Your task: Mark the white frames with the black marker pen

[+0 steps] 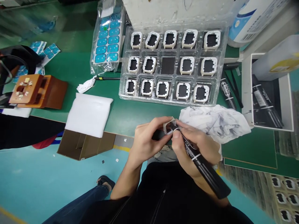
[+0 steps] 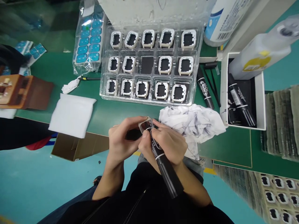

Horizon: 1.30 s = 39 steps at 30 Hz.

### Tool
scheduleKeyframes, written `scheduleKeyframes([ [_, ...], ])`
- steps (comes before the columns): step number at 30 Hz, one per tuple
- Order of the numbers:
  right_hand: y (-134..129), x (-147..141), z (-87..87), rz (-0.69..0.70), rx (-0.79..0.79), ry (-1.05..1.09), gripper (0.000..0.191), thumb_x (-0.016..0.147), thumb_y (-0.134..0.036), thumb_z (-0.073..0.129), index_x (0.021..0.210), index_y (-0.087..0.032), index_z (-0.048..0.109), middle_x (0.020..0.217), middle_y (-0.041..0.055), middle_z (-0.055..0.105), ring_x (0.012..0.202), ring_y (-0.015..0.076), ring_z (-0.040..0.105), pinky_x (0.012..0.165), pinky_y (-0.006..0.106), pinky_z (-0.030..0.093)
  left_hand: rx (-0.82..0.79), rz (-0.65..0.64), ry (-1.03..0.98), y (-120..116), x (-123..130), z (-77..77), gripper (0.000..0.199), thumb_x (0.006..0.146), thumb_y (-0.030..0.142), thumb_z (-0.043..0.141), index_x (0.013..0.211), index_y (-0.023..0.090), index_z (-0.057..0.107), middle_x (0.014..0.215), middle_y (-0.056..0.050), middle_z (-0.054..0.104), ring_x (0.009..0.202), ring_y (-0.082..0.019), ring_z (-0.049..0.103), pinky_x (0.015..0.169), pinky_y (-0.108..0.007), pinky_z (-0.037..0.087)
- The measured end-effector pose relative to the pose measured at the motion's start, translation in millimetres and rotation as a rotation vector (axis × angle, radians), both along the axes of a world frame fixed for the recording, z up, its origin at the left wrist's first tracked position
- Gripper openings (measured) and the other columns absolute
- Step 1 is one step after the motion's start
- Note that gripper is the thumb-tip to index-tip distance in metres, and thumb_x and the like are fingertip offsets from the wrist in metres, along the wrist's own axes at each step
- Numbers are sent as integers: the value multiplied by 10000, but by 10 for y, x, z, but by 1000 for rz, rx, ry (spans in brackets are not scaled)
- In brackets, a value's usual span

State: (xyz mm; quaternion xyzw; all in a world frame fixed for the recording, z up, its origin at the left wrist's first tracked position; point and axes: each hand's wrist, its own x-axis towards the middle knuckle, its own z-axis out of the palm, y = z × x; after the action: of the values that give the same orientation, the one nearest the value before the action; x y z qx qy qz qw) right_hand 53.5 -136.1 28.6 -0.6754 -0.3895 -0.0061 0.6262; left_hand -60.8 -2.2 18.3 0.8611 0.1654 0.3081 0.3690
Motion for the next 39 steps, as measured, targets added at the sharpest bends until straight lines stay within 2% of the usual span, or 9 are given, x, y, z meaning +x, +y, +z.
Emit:
scheduleKeyframes([
  [2, 19, 0, 20, -51, 29, 3, 168, 1037, -141, 831, 1088, -288, 768, 1005, 4, 882, 967, 309, 906, 864, 424, 816, -1, -12, -8, 3, 2, 3, 373, 1052, 272, 883, 1403, 290, 759, 1131, -11, 901, 874, -155, 868, 784, -220, 699],
  [5, 31, 10, 52, -71, 39, 76, 104, 1062, -198, 829, 1057, -283, 768, 1001, 6, 885, 842, 281, 898, 767, 376, 800, -5, -17, -8, 3, 4, 13, 392, 1039, 234, 888, 1402, 291, 753, 1174, -15, 905, 910, -165, 883, 796, -224, 703],
  [12, 18, 23, 58, -20, 53, 24, 209, 1019, -101, 818, 1100, -286, 766, 988, -19, 881, 694, 239, 853, 803, 419, 817, 26, 3, -9, -8, -5, 8, 374, 1041, 263, 897, 1391, 290, 769, 1198, -23, 911, 894, -166, 883, 803, -233, 715],
  [14, 23, 21, 56, -40, 59, 39, 187, 1024, -112, 819, 1077, -283, 764, 974, -20, 879, 721, 239, 864, 808, 395, 811, 37, 3, -1, -9, -7, 5, 359, 1051, 272, 886, 1391, 287, 772, 1205, -32, 912, 905, -174, 887, 802, -239, 724],
  [18, 28, 44, 45, -4, 62, 57, 155, 1026, -133, 812, 1026, -273, 748, 917, -11, 864, 911, 291, 905, 845, 379, 800, 2, -14, -18, 5, 0, 10, 375, 1035, 254, 910, 1385, 273, 778, 1196, -34, 910, 907, -170, 891, 826, -226, 732],
  [22, 12, 61, 18, 22, 128, 132, 145, 1039, -159, 815, 989, -275, 744, 747, -58, 784, 733, 252, 868, 861, 398, 802, -88, -47, -50, 22, 11, 26, 425, 991, 215, 961, 1377, 263, 790, 1213, -37, 906, 976, -180, 907, 900, -209, 739],
  [29, -8, 37, 19, -1, 119, 122, 125, 1043, -166, 820, 1023, -279, 770, 871, -18, 847, 865, 284, 901, 767, 357, 792, -123, -51, -76, 17, 15, 37, 507, 944, 222, 1008, 1399, 262, 788, 1191, -36, 905, 985, -194, 912, 912, -220, 748],
  [35, -7, 59, -16, 15, 206, 73, 164, 1007, -122, 848, 1064, -255, 770, 825, -34, 812, 908, 289, 905, 927, 412, 818, -108, -42, -76, 32, 6, 37, 550, 917, 331, 1045, 1401, 248, 799, 1148, -42, 899, 919, -195, 889, 853, -253, 750],
  [39, -27, 93, -60, 96, 232, 36, 227, 997, -88, 845, 1124, -262, 775, 830, -47, 795, 727, 256, 855, 1023, 542, 812, -111, -39, -83, 43, -2, 16, 593, 900, 404, 1064, 1406, 247, 799, 1126, -47, 894, 891, -193, 873, 829, -263, 739],
])
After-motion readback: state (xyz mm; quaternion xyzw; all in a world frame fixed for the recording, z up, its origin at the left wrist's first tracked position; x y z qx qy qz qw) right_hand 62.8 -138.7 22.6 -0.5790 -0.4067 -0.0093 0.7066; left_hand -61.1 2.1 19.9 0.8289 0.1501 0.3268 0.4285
